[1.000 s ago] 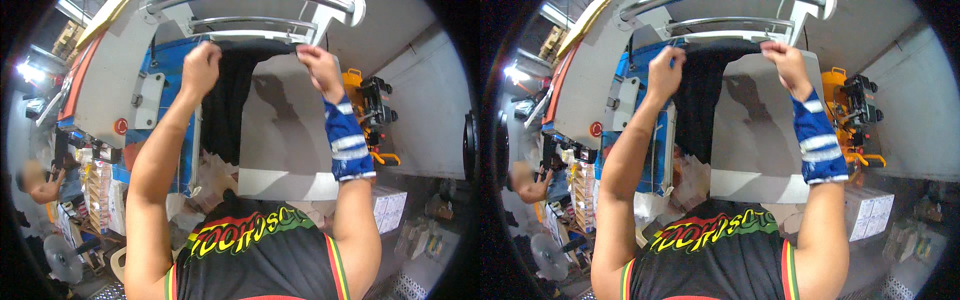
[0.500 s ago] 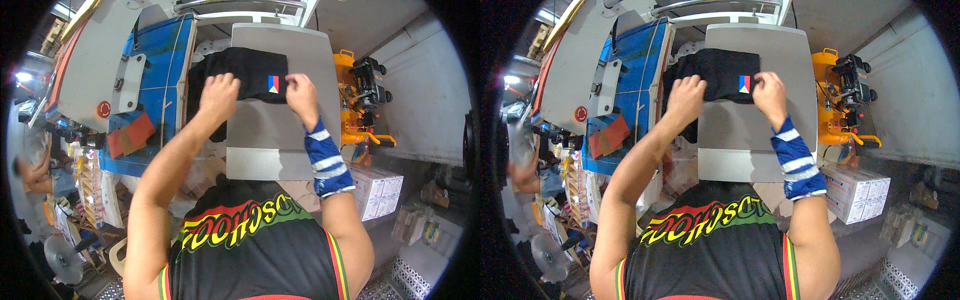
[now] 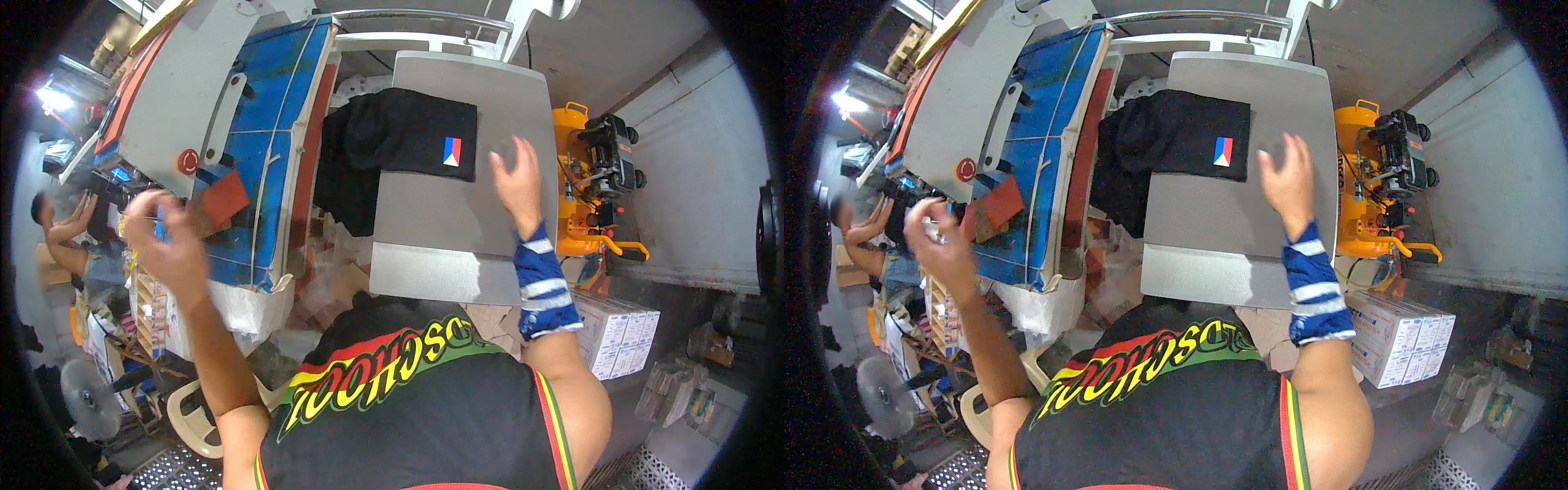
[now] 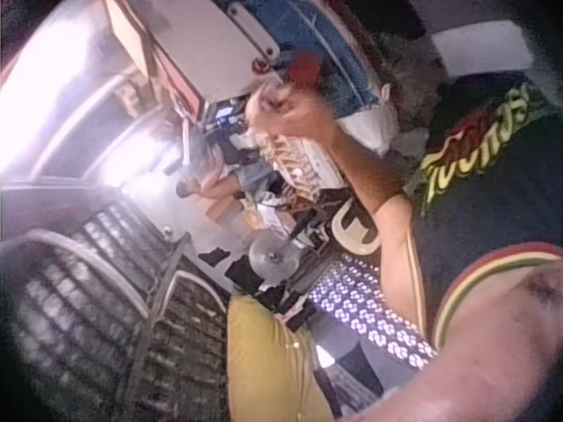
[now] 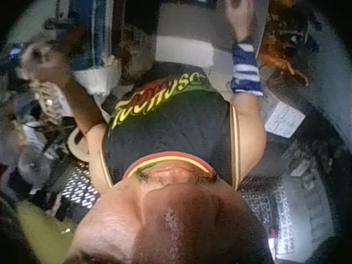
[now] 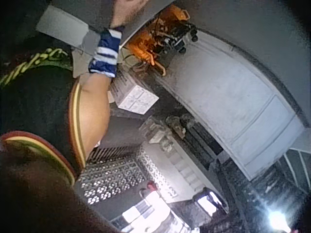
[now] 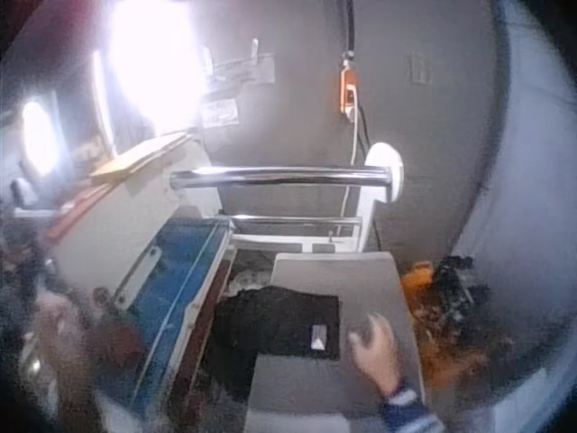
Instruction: The person repeatedly picks up black shirts, places them on a heat press, aligns and presses small fabric patches onto the chest area, then removes and stacks the shirts. The process is repeated for multiple shirts in a workshop setting.
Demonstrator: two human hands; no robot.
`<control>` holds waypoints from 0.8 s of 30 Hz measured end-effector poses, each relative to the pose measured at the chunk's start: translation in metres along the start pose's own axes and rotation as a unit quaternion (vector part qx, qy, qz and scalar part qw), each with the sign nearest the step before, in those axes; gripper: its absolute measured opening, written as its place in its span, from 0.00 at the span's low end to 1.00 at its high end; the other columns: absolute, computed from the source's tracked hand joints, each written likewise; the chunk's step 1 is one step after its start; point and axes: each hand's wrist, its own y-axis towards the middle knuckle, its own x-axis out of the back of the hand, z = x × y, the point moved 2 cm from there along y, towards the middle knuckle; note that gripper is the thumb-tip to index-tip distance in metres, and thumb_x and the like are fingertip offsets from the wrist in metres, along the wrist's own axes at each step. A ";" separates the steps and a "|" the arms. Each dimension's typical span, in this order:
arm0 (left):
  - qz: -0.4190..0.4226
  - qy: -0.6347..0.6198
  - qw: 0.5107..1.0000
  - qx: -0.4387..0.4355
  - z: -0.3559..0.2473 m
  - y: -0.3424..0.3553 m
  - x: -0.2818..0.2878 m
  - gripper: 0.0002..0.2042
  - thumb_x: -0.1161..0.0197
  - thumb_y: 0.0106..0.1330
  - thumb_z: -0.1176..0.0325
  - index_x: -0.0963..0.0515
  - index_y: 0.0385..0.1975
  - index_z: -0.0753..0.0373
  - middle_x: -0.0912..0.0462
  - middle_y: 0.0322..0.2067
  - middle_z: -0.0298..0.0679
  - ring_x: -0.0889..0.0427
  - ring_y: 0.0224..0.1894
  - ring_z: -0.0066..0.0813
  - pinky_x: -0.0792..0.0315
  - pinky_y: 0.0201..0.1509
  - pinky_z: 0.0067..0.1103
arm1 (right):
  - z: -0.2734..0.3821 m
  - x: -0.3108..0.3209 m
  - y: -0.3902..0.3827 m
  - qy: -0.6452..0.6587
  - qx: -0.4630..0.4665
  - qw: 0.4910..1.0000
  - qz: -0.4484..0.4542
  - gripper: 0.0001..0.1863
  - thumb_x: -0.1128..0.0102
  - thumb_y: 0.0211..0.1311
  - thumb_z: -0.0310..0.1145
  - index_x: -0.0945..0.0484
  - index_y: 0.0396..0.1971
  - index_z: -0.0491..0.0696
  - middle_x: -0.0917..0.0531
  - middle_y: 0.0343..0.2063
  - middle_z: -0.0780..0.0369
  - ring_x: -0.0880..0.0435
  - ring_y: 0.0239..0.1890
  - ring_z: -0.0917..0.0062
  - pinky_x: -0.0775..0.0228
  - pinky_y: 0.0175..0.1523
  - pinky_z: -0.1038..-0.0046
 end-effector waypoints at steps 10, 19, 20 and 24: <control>0.179 0.203 0.954 0.129 0.121 -0.039 -0.032 0.36 0.44 0.70 0.32 0.13 0.40 0.69 0.14 0.44 0.63 0.19 0.56 0.61 0.27 0.63 0.46 | 0.005 0.050 -0.063 0.104 0.043 0.994 0.017 0.16 0.33 0.67 0.33 0.16 0.51 0.44 0.17 0.58 0.51 0.18 0.61 0.59 0.24 0.62 0.61; 0.257 0.182 0.938 0.148 0.018 -0.049 -0.018 0.34 0.29 0.59 0.39 0.17 0.46 0.71 0.16 0.48 0.53 0.19 0.54 0.52 0.28 0.61 0.45 | 0.076 0.055 -0.110 0.212 0.092 0.966 0.112 0.09 0.36 0.71 0.28 0.14 0.45 0.40 0.13 0.51 0.54 0.14 0.53 0.69 0.21 0.57 0.69; 0.250 0.161 0.946 0.132 0.000 -0.052 -0.016 0.33 0.28 0.59 0.42 0.18 0.46 0.73 0.16 0.46 0.53 0.20 0.54 0.53 0.28 0.61 0.44 | 0.087 0.052 -0.107 0.218 0.057 0.967 0.121 0.09 0.37 0.73 0.28 0.14 0.45 0.40 0.13 0.51 0.55 0.14 0.53 0.70 0.21 0.58 0.70; 0.304 0.000 0.950 0.070 -0.058 -0.068 0.005 0.33 0.27 0.59 0.49 0.23 0.51 0.75 0.22 0.55 0.54 0.27 0.62 0.51 0.30 0.63 0.43 | 0.162 0.046 -0.093 0.227 0.080 0.965 0.106 0.11 0.38 0.76 0.29 0.16 0.49 0.38 0.14 0.52 0.57 0.16 0.53 0.73 0.24 0.60 0.72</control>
